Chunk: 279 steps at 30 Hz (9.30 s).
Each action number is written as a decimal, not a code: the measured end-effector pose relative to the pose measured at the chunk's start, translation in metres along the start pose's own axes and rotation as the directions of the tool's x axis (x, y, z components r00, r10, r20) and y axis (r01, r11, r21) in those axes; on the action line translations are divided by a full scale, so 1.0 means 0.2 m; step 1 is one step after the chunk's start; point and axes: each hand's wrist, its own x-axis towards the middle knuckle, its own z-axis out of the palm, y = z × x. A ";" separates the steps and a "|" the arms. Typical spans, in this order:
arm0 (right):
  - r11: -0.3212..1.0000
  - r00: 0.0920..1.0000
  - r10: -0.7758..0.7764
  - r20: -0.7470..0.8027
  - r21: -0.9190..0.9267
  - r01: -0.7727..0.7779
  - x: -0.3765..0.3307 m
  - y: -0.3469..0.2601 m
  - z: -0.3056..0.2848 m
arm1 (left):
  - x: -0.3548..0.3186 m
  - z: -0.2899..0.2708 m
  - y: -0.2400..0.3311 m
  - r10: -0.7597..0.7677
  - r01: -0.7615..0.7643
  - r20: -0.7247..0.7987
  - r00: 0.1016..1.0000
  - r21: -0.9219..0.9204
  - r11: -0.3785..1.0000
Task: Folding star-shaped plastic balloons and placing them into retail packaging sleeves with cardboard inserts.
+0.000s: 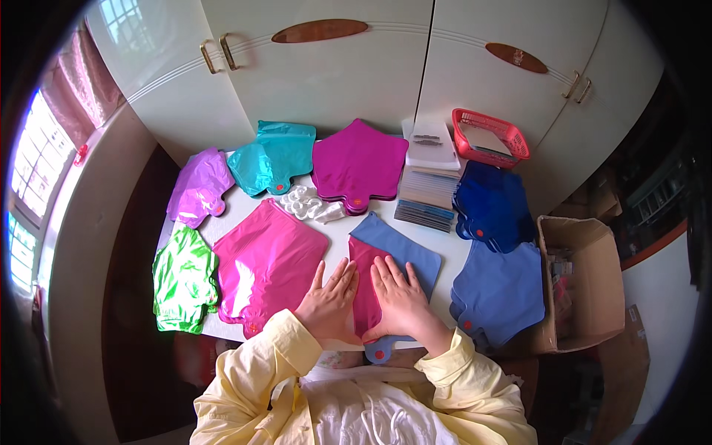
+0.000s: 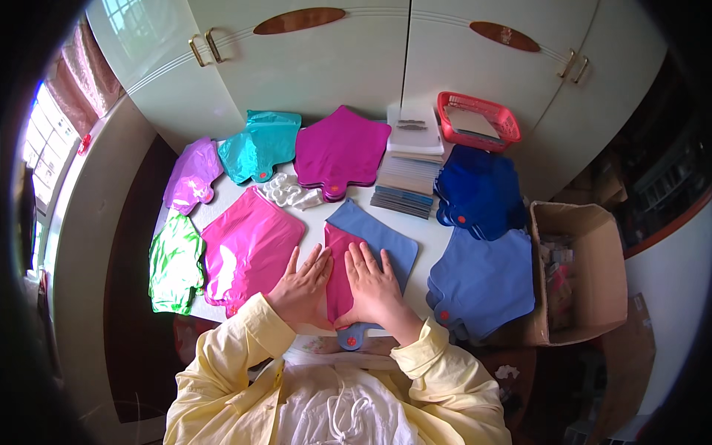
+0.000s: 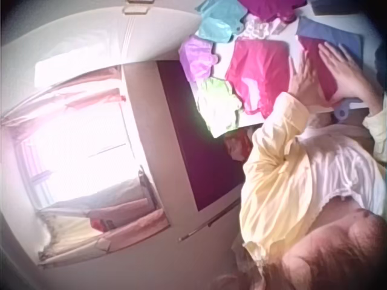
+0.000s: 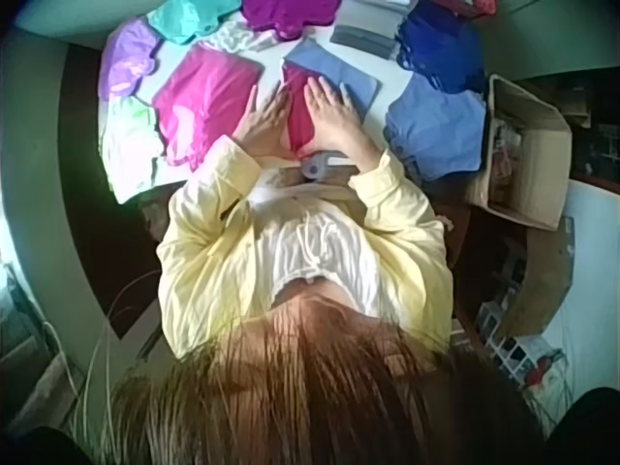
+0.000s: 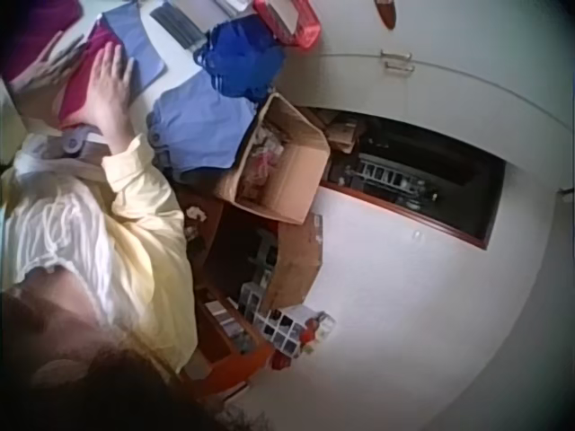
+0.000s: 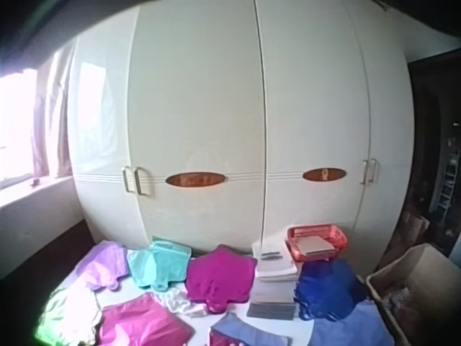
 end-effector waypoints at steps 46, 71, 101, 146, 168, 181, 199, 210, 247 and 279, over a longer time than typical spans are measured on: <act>0.670 0.684 0.659 -0.314 0.658 -0.343 0.01 0.31 0.01 | 0.17 -0.05 -0.05 0.125 -0.121 -0.066 0.990 0.060 0.991; 0.957 0.852 0.262 -0.452 0.232 -0.172 -0.16 -0.12 0.12 | 0.17 0.00 0.01 0.016 -0.020 -0.114 0.993 -0.029 0.999; 0.974 0.880 0.114 -0.461 -0.124 -0.191 -0.13 -0.19 0.18 | 0.34 0.05 -0.19 -0.388 0.130 -0.265 0.883 -0.656 0.744; 0.987 0.890 0.036 -0.454 -0.122 -0.102 -0.18 -0.18 0.16 | 0.35 0.04 -0.20 -0.361 0.105 -0.287 0.887 -0.636 0.764; 0.992 0.887 0.016 -0.461 -0.102 -0.071 -0.18 -0.16 0.16 | 0.43 0.02 0.05 -0.039 -0.067 -0.293 0.955 -0.343 0.937; 0.994 0.904 0.036 -0.426 -0.080 -0.077 -0.19 -0.16 0.17 | 0.58 0.02 -0.05 -0.194 0.111 -0.184 0.964 -0.384 0.917; 0.998 0.924 -0.050 -0.380 -0.062 0.028 -0.35 -0.15 0.12 | 0.58 -0.03 -0.07 -0.173 0.123 -0.103 0.980 -0.371 0.920; 0.856 0.842 0.370 -0.393 0.497 -0.145 -0.02 0.16 -0.05 | 0.61 0.07 -0.11 -0.187 0.107 -0.164 0.968 -0.403 0.909; 0.920 0.877 0.385 -0.288 0.044 -0.390 -0.34 0.02 -0.05 | 0.60 0.05 -0.08 -0.200 0.145 -0.127 0.972 -0.348 0.926; 0.975 0.878 -0.044 -0.477 0.173 0.143 -0.16 -0.05 0.19 | 0.31 0.07 -0.13 -0.559 0.152 -0.189 0.807 -0.849 0.507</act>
